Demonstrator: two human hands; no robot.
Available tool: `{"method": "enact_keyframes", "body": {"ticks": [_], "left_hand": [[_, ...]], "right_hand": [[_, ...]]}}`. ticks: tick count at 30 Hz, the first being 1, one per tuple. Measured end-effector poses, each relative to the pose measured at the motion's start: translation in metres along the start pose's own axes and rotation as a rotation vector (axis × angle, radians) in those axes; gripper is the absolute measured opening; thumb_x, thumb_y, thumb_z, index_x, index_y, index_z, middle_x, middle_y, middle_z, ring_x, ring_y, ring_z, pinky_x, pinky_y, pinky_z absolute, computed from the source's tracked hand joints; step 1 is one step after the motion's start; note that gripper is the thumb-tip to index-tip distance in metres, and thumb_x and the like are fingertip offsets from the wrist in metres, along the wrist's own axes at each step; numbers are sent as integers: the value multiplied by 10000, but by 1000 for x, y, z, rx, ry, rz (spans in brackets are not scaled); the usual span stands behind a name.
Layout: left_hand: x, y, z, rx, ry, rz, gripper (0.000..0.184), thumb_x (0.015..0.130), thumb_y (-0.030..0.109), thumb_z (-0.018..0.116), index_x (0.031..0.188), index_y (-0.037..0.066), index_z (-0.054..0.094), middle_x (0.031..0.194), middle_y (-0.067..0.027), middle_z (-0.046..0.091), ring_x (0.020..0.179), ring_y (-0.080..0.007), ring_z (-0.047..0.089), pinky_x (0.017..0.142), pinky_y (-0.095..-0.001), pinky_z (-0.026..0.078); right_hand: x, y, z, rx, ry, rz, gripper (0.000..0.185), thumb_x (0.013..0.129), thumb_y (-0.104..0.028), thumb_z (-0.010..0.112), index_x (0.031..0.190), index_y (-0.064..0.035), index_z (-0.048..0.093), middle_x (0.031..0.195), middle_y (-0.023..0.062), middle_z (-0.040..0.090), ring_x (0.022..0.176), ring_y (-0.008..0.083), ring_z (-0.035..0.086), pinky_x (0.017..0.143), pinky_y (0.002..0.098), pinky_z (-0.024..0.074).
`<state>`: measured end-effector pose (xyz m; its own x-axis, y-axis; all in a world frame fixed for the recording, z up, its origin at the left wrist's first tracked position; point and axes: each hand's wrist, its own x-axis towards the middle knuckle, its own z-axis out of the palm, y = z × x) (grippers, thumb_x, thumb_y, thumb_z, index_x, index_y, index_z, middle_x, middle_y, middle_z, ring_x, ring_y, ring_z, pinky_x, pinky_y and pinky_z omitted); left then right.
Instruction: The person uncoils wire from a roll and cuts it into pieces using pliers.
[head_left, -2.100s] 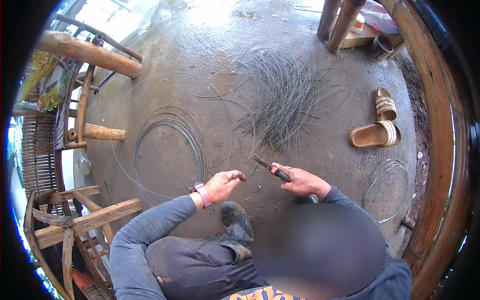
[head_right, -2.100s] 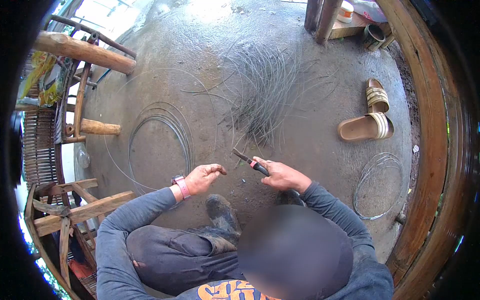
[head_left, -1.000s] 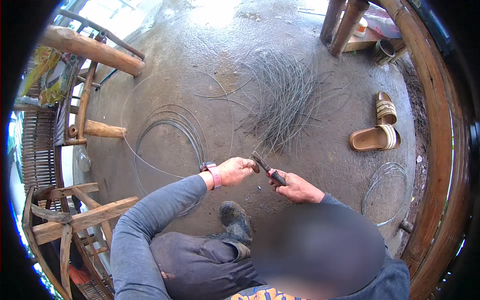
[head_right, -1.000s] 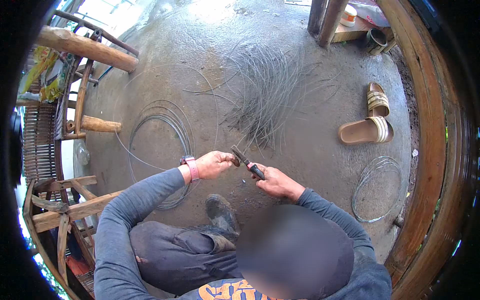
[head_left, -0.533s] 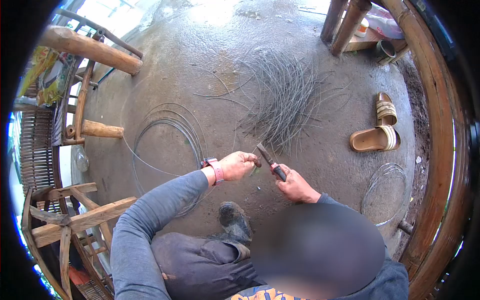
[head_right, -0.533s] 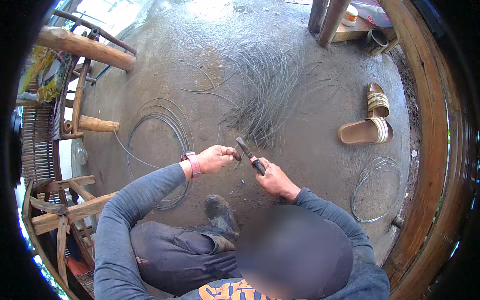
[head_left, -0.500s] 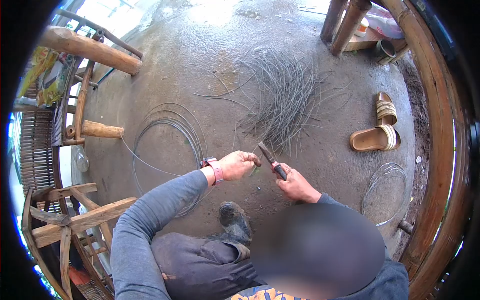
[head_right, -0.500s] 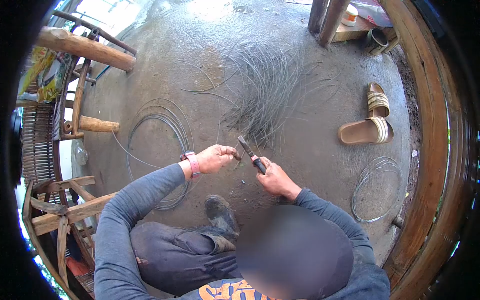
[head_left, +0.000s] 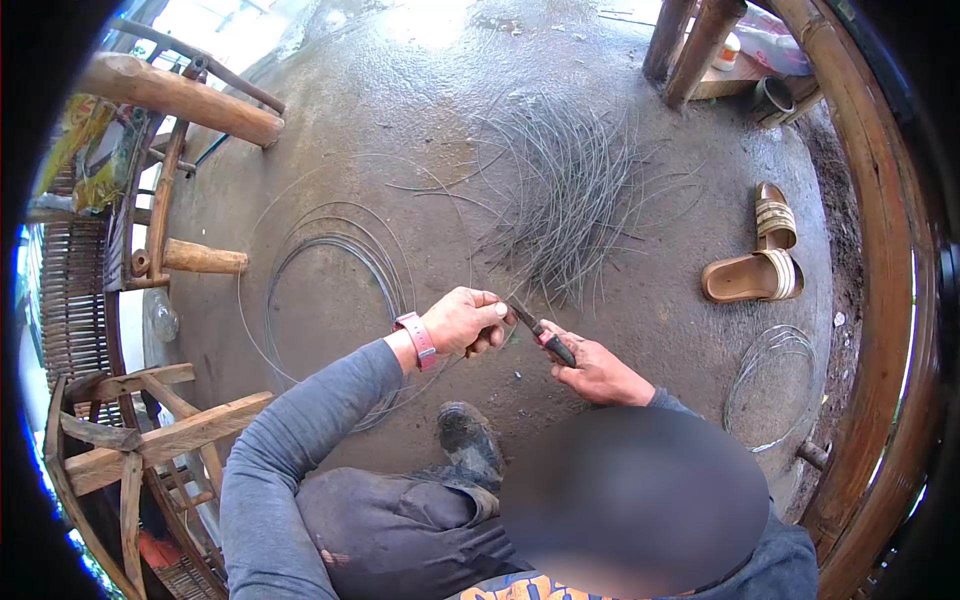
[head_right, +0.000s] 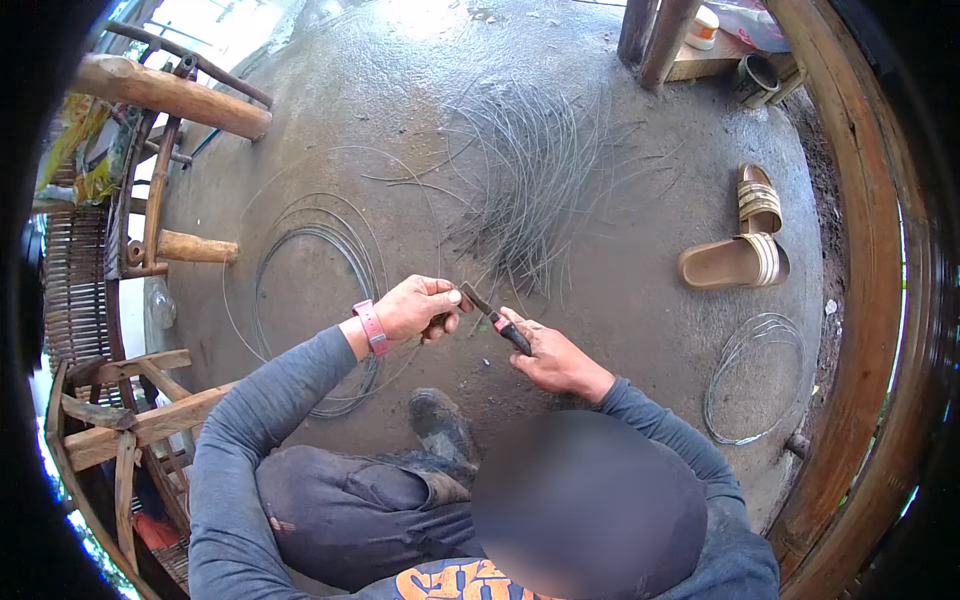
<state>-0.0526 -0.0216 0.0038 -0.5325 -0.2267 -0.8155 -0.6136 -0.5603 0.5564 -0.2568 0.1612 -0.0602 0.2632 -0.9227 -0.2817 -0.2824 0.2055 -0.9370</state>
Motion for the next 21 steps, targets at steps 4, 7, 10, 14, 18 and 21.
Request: {"method": "enact_keyframes", "body": {"ticks": [4, 7, 10, 14, 18, 21], "left_hand": [[-5, 4, 3, 10, -7, -28, 223, 1043, 223, 544, 1044, 50, 685, 708, 4, 634, 495, -77, 515, 460, -240, 420], [-7, 2, 2, 29, -30, -60, 207, 1034, 198, 549, 1072, 50, 689, 712, 2, 640, 524, -71, 536, 478, -244, 435], [-14, 0, -4, 232, -47, -71, 205, 1017, 171, 561, 1109, 44, 692, 744, -9, 662, 580, -76, 573, 519, -251, 460], [-28, -9, -18, 643, 6, 135, 219, 994, 138, 574, 1140, 24, 690, 939, -61, 722, 826, -143, 655, 741, -296, 520], [-35, -21, -21, 830, 77, 349, 219, 990, 113, 566, 1148, 24, 688, 1052, -99, 743, 981, -173, 686, 878, -321, 536], [-30, -27, -25, 812, 119, 397, 216, 994, 112, 560, 1143, 22, 687, 1038, -107, 743, 962, -175, 692, 864, -320, 538]], "right_hand": [[0, -13, -6, -7, 4, 23, 661, 881, -136, 582, 1509, -55, 394, 1407, 254, 530, 1290, 386, 532, 1095, 417, 409], [2, -16, -12, 12, 6, 46, 609, 881, -114, 575, 1473, -69, 442, 1335, 248, 580, 1213, 370, 589, 1046, 412, 445], [6, -28, -37, -12, 146, 233, 508, 896, -84, 544, 1403, -74, 504, 1185, 225, 659, 1067, 342, 663, 962, 410, 498], [16, 40, -102, -141, 518, 223, 589, 868, -104, 546, 1453, -89, 479, 1099, 272, 669, 1036, 354, 681, 871, 422, 518], [16, 41, -139, -285, 549, 279, 643, 872, -137, 570, 1498, -75, 436, 1222, 300, 631, 1151, 364, 643, 966, 416, 489], [23, 48, -114, -145, 496, 154, 679, 868, -145, 589, 1513, -47, 404, 1276, 295, 621, 1185, 370, 630, 998, 409, 479]]}}
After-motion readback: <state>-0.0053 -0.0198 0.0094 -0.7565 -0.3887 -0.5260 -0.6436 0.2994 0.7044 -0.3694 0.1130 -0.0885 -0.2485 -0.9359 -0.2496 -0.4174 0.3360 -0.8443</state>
